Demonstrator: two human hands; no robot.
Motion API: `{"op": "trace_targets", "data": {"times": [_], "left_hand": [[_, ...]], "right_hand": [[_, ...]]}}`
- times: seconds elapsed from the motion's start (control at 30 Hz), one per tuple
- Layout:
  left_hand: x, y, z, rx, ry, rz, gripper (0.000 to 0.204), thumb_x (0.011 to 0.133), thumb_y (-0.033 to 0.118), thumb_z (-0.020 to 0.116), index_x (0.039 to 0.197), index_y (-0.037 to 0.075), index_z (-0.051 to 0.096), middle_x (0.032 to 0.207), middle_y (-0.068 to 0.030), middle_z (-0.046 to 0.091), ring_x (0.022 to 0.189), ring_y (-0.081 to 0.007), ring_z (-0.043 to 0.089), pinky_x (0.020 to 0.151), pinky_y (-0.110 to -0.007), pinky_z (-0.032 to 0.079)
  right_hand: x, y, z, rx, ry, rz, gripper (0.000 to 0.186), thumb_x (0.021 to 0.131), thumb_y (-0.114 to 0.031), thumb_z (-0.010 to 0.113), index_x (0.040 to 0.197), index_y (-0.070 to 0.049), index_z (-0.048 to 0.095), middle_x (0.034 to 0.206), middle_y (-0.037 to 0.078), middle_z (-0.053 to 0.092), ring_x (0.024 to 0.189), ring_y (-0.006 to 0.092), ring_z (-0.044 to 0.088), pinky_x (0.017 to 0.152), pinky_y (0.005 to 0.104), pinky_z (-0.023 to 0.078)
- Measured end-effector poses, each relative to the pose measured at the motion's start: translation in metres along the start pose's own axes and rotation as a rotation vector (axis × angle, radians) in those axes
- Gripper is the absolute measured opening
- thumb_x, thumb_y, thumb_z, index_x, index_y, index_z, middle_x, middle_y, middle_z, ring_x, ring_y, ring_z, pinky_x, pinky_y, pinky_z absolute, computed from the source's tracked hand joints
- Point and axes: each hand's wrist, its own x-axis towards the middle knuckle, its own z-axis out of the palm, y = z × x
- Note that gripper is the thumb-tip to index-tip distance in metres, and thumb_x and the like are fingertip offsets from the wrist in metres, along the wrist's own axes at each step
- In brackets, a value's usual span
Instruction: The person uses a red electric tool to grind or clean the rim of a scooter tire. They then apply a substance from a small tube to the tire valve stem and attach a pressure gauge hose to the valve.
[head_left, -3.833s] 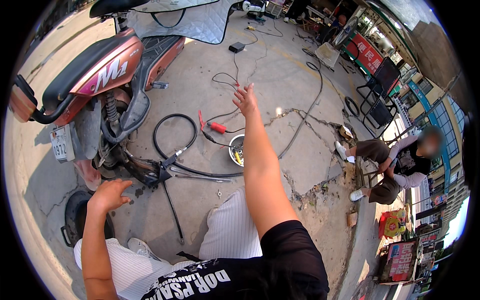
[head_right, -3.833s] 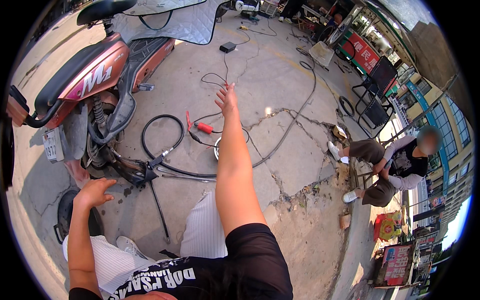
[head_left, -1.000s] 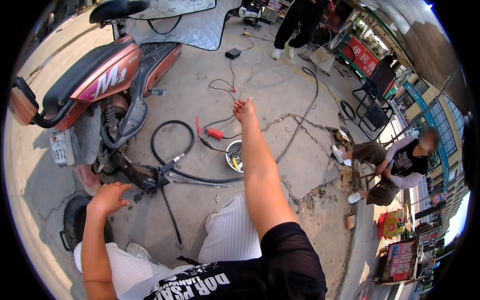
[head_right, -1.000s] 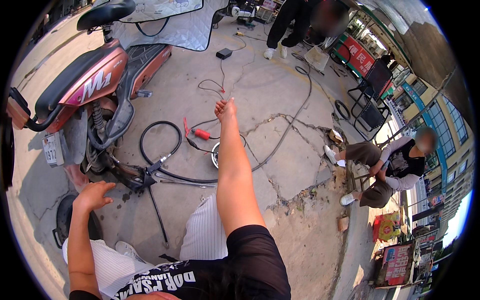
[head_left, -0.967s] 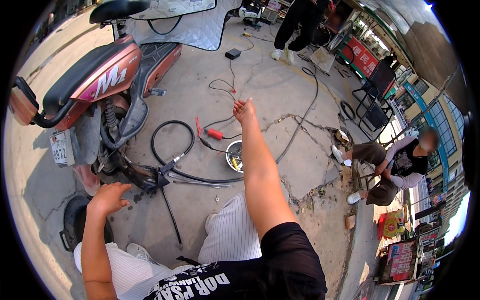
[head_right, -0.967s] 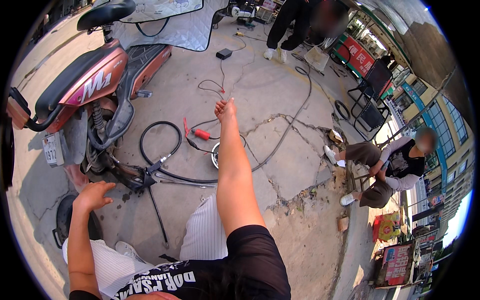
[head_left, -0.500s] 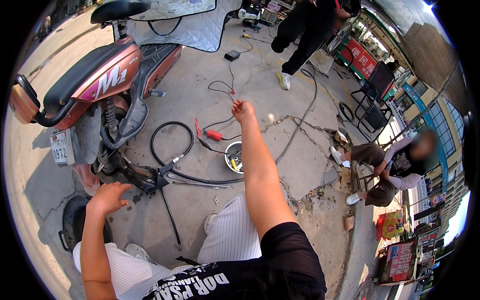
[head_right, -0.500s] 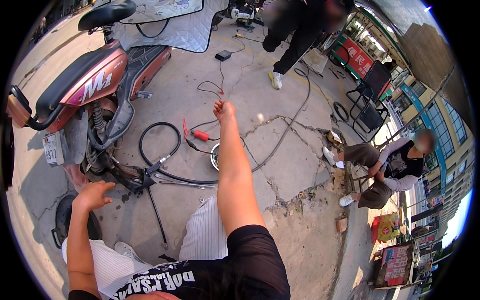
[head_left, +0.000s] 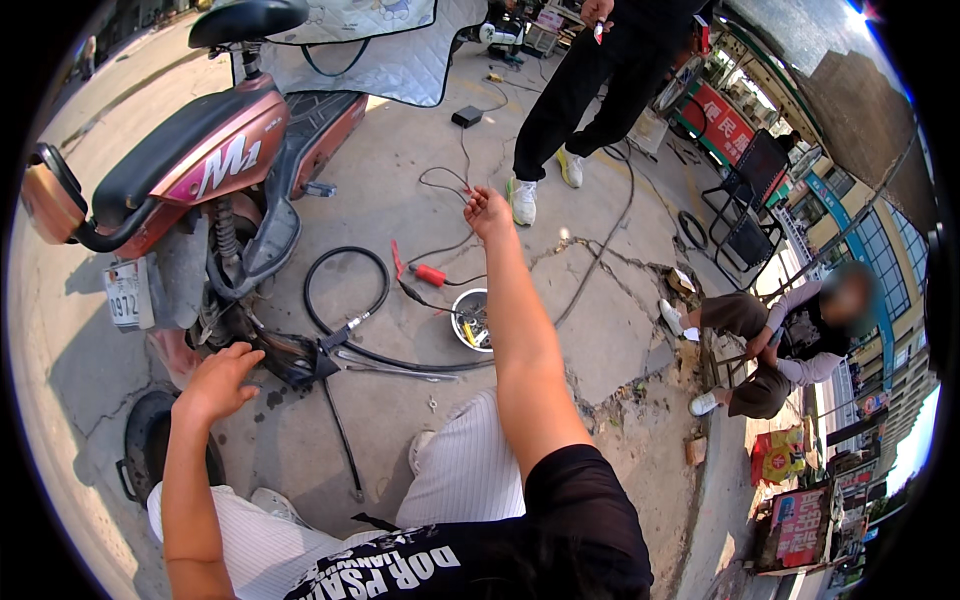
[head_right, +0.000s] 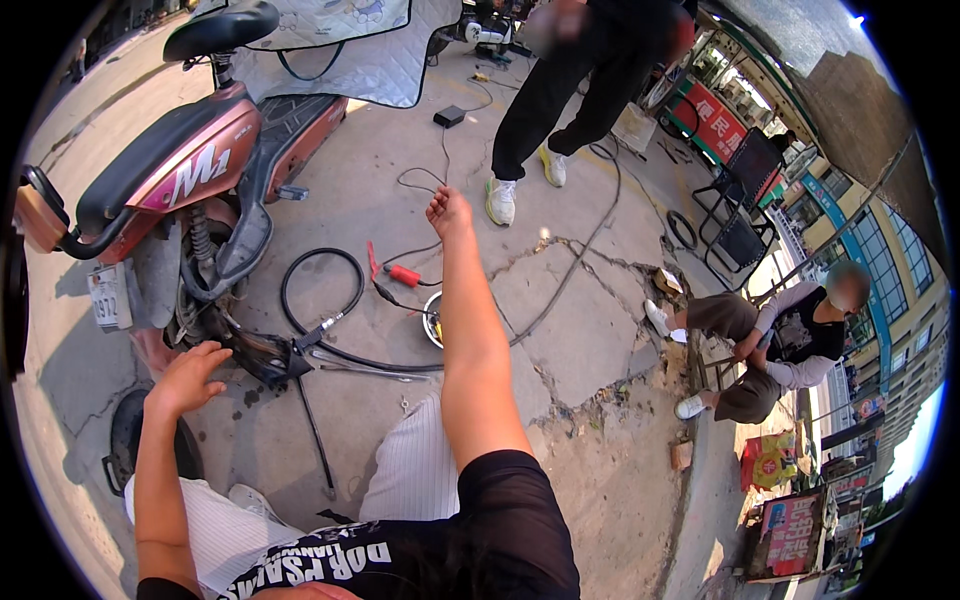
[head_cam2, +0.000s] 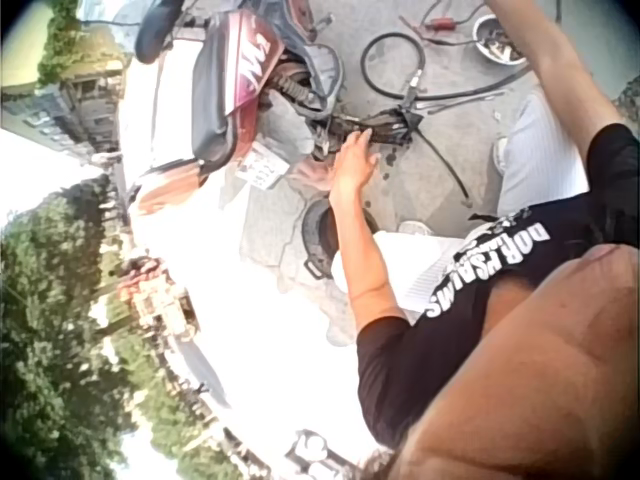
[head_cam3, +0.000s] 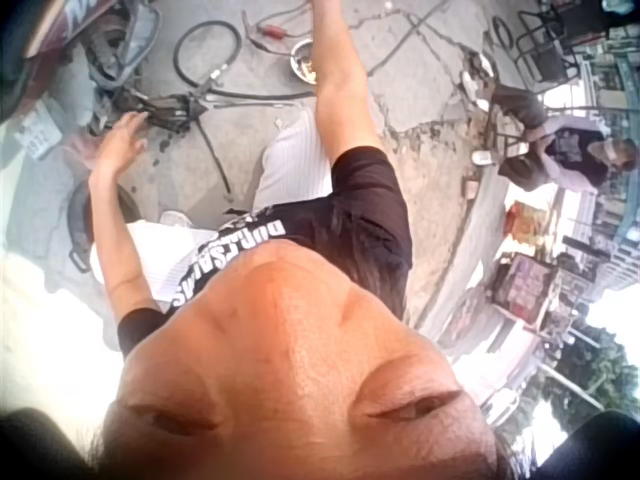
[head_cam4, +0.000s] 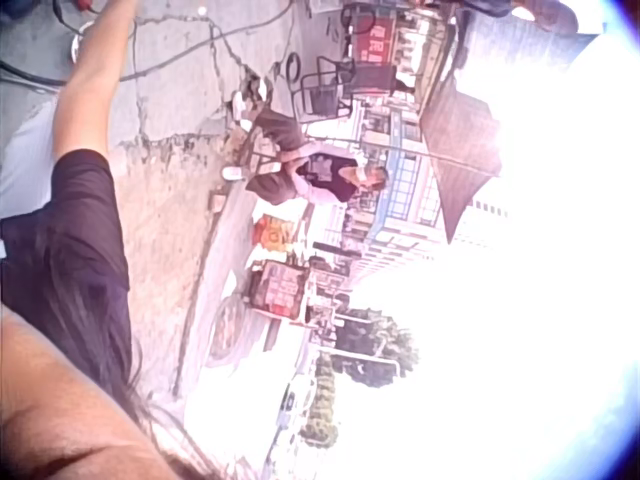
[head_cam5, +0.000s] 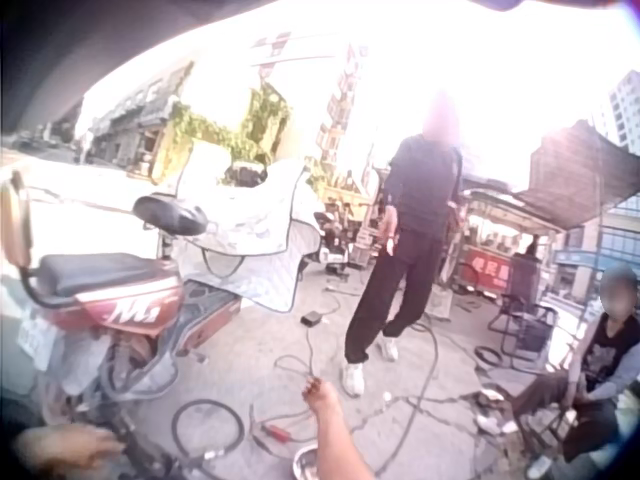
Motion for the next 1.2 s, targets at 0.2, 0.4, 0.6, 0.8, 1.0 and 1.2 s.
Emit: {"op": "trace_targets", "data": {"times": [0.2,0.4,0.6,0.8,1.0,1.2], "left_hand": [[0.012,0.019,-0.022,-0.582,0.218,0.079,0.062,0.081,0.004,0.069,0.139,0.009,0.049,0.139,-0.0110,0.048,0.124,-0.0277,0.053,0.102,-0.038,0.043],[0.030,0.001,-0.004,-1.345,0.377,-0.037,0.025,0.095,0.012,0.060,0.117,0.000,0.063,0.092,-0.0033,0.062,0.087,-0.0143,0.065,0.084,-0.029,0.051],[0.040,0.006,0.004,-1.326,0.339,-0.109,0.032,0.094,0.006,0.055,0.125,0.003,0.060,0.097,-0.0015,0.056,0.092,-0.0118,0.059,0.084,-0.028,0.050],[0.043,0.012,0.012,-1.180,0.149,-0.010,0.036,0.091,0.002,0.058,0.127,0.001,0.059,0.112,-0.0031,0.055,0.100,-0.0122,0.058,0.084,-0.027,0.048],[0.043,0.011,0.007,-1.230,0.285,-0.135,0.026,0.093,0.009,0.060,0.118,0.001,0.063,0.100,-0.0039,0.063,0.095,-0.0118,0.062,0.081,-0.026,0.049],[0.045,0.011,-0.010,-1.349,0.471,0.015,0.024,0.094,0.010,0.056,0.115,0.001,0.064,0.095,-0.0027,0.064,0.086,-0.0098,0.058,0.080,-0.026,0.047]], "right_hand": [[-0.007,-0.069,0.010,-0.174,0.183,-0.081,0.026,0.101,-0.028,0.047,0.094,-0.006,0.058,0.078,0.004,0.060,0.064,0.0175,0.058,0.058,0.0309,0.052],[-0.018,-0.181,0.009,-0.142,0.319,-0.433,0.042,0.102,-0.041,0.044,0.114,-0.001,0.049,0.096,0.014,0.061,0.084,0.0276,0.064,0.071,0.0412,0.056],[-0.056,-0.199,0.073,-0.264,0.207,-0.480,0.053,0.098,-0.048,0.052,0.120,0.000,0.045,0.114,0.019,0.060,0.101,0.0345,0.065,0.079,0.0473,0.057],[-0.025,-0.184,0.063,-0.170,0.184,-0.512,0.018,0.098,-0.015,0.057,0.106,0.001,0.053,0.094,0.013,0.064,0.079,0.0245,0.066,0.064,0.0353,0.057],[-0.031,-0.142,0.072,0.021,-0.070,-0.477,0.019,0.100,-0.017,0.054,0.110,-0.001,0.053,0.092,0.009,0.061,0.078,0.0196,0.061,0.069,0.0339,0.055],[-0.157,-0.035,0.137,-0.105,-0.636,0.052,0.022,0.102,-0.019,0.051,0.115,-0.001,0.052,0.086,0.004,0.056,0.072,0.0129,0.055,0.064,0.0279,0.049]]}}
